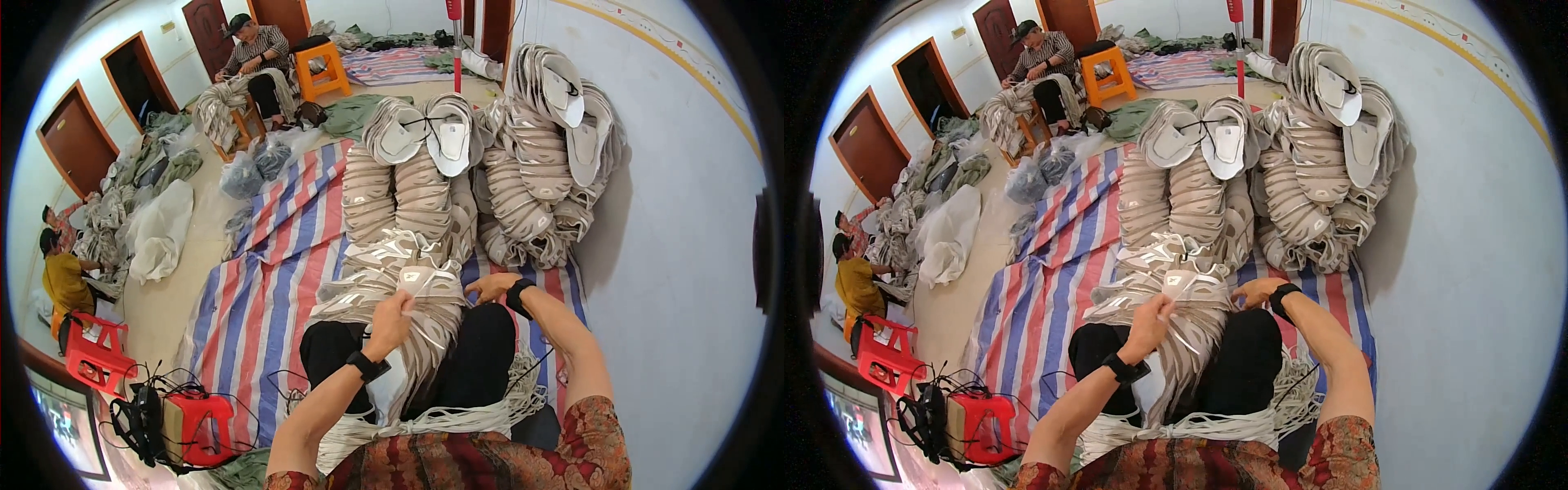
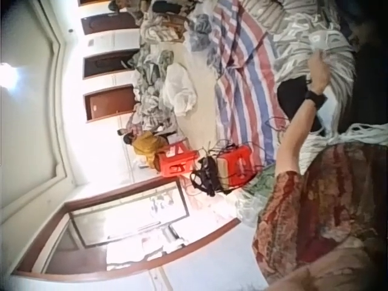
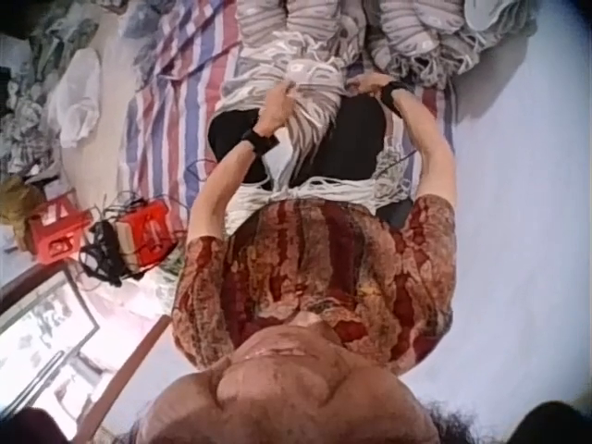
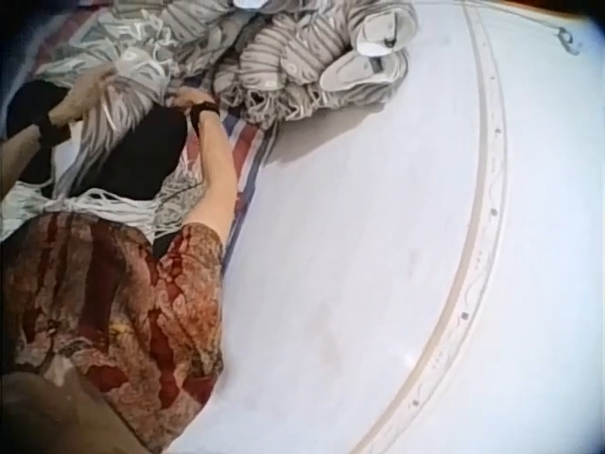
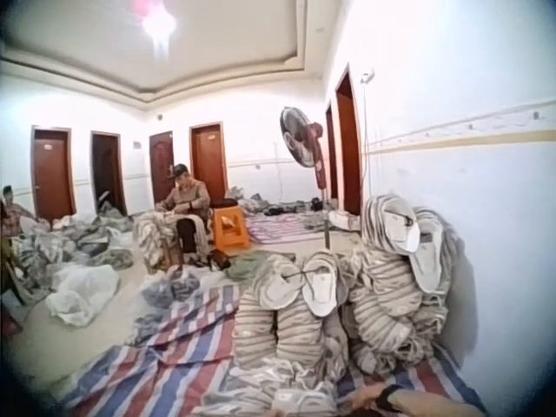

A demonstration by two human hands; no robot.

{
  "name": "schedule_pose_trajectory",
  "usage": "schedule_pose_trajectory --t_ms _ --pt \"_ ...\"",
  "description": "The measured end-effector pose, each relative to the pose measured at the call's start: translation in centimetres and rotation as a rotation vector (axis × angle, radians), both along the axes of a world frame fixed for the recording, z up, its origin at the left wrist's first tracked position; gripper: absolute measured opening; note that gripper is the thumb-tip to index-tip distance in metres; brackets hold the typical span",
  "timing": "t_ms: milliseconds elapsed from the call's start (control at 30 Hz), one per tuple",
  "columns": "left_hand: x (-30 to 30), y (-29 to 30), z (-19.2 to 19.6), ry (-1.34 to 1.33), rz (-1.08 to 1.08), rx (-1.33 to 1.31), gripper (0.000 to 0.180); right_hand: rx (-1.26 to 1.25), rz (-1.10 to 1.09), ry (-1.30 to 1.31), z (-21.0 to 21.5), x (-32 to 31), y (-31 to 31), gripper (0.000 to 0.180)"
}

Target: The recorder is lacing and tying shoelaces on a pair of sneakers while sitting with materials in their lap.

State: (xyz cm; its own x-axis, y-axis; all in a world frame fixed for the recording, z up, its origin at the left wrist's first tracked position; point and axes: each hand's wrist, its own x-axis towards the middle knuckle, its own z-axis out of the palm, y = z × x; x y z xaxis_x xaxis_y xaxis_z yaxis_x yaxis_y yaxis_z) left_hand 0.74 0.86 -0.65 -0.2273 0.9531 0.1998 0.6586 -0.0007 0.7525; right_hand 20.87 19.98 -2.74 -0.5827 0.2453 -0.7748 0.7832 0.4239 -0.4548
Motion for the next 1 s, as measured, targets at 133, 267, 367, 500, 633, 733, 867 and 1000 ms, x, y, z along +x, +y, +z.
schedule_pose_trajectory --t_ms 133,267,367,500,633,733,867,1000 --pt "-0.2 -0.1 1.4 -0.233 0.088 -0.003 0.018 0.269 0.292 0.068 1.2 0.3 0.3 0.058" --pt "-4.4 -0.2 0.2 -0.201 0.172 -0.008 0.014 0.263 0.336 0.23 0.5 0.5 1.9 0.068" --pt "-9.6 -0.3 0.6 -0.337 0.321 -0.008 0.014 0.094 0.219 0.457 3.5 -0.4 1.7 0.068" --pt "-17.1 -3.1 1.5 -0.563 0.429 0.008 0.016 -0.164 -0.157 0.36 7.9 -4.1 -1.2 0.07" --pt "-18.9 -5.5 4.1 -0.413 0.379 -0.34 0.027 -0.202 -0.182 0.574 6.6 -8.3 -4.3 0.061" --pt "-17.6 -8.9 5.0 -0.177 0.265 -0.464 0.058 -0.238 -0.277 0.553 5.5 -10.6 -6.6 0.052" --pt "-17.4 -14.1 2.5 -0.54 0.293 -0.607 0.07 0.08 -0.213 0.543 5.1 -14.1 -7.8 0.036" --pt "-13.9 -14.2 -0.1 -0.725 0.584 -0.651 0.05 -0.125 -0.344 0.497 6.1 -14.0 -6.3 0.052"
